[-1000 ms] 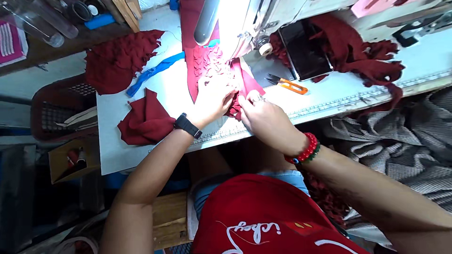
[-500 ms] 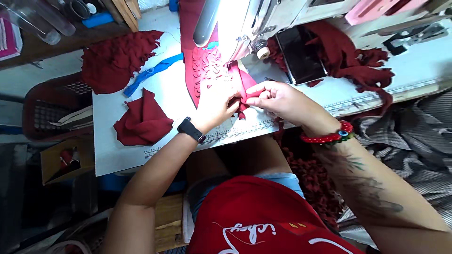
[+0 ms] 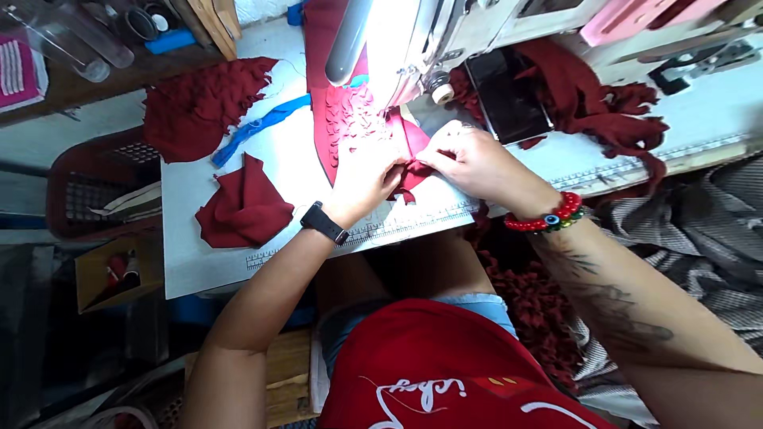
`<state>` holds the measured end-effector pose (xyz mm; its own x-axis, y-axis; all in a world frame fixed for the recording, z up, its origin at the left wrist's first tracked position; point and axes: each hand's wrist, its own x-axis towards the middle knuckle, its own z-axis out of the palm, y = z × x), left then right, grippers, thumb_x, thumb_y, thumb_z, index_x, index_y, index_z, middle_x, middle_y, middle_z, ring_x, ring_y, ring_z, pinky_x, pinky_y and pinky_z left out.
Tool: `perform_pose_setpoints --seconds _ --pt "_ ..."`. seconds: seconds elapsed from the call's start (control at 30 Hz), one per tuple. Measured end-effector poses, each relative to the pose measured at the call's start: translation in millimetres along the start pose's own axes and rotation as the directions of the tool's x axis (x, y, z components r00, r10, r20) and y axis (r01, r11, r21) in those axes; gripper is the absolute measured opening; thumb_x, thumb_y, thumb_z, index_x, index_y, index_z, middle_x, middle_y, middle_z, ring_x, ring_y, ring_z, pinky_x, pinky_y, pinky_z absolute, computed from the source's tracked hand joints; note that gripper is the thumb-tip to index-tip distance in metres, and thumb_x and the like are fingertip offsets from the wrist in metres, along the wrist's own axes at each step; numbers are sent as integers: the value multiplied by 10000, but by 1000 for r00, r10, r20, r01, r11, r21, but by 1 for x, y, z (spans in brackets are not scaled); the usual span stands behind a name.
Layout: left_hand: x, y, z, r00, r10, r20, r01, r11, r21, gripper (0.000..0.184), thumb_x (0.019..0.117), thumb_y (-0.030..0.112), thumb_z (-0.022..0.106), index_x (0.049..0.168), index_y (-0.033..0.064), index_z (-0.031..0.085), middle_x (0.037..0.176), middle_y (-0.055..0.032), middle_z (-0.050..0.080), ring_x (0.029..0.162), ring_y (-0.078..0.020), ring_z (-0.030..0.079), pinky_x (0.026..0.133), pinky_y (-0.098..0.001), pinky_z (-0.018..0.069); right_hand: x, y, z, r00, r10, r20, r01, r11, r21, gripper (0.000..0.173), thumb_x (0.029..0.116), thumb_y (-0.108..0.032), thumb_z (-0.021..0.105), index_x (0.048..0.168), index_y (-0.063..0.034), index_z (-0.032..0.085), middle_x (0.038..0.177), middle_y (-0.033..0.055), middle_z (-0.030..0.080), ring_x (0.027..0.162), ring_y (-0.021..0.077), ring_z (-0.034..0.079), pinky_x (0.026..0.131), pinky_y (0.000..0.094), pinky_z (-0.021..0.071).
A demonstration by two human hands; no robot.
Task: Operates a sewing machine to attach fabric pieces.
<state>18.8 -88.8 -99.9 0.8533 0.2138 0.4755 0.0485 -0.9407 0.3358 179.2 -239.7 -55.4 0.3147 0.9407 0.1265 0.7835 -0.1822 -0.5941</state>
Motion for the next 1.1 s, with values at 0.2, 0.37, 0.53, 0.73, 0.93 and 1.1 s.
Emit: perform_pose_setpoints --seconds 0.2,0.37,0.53,0.73,0.93,1.1 --pt "2 0 -1 998 -70 -1 70 995 -65 189 974 181 626 1050 148 795 953 -42 744 1007 -218 662 1032 -518 357 12 0 1 984 140 111 -156 975 157 236 1053 -267 561 952 -120 716 851 14 659 808 109 616 750 372 493" --pt "1 -2 -1 992 -119 31 121 989 -83 199 986 212 616 1051 173 800 955 -31 737 1021 -203 646 1052 -511 333 3 -6 19 997 46 -55 -45 999 18 148 975 -197 673 1053 -71 680 844 117 678 762 262 657 678 487 519" --pt "-3 -3 -9 994 -52 98 63 992 -113 185 982 176 631 1047 178 804 1024 -14 757 1078 -193 654 1087 -539 317 -20 -18 37 989 -131 -72 103 947 -304 127 952 -79 589 1023 -27 680 753 159 647 688 376 675 570 552 516" --pt "-18 -8 -28 997 -43 66 50 993 -110 193 967 141 620 1041 141 798 1092 -26 752 1145 -193 638 1094 -536 317 -35 -23 36 991 -131 -17 123 962 -242 217 973 -106 609 1124 -6 728 945 189 651 826 358 671 687 508 565" --pt "-10 -10 -40 993 -89 75 100 983 -151 201 986 163 601 1051 141 790 1051 -17 750 1111 -160 648 1094 -526 323 -27 -23 32 979 -204 31 205 946 -251 272 1020 -166 515 1032 -21 745 859 137 658 789 313 682 644 477 557" --pt "28 -23 -24 967 -256 10 255 965 63 245 994 326 585 1068 184 770 1085 -36 721 1120 -242 626 1006 -552 377 -8 -18 20 983 -165 77 181 922 -342 112 951 -205 711 999 -105 699 944 127 630 853 338 671 636 523 538"
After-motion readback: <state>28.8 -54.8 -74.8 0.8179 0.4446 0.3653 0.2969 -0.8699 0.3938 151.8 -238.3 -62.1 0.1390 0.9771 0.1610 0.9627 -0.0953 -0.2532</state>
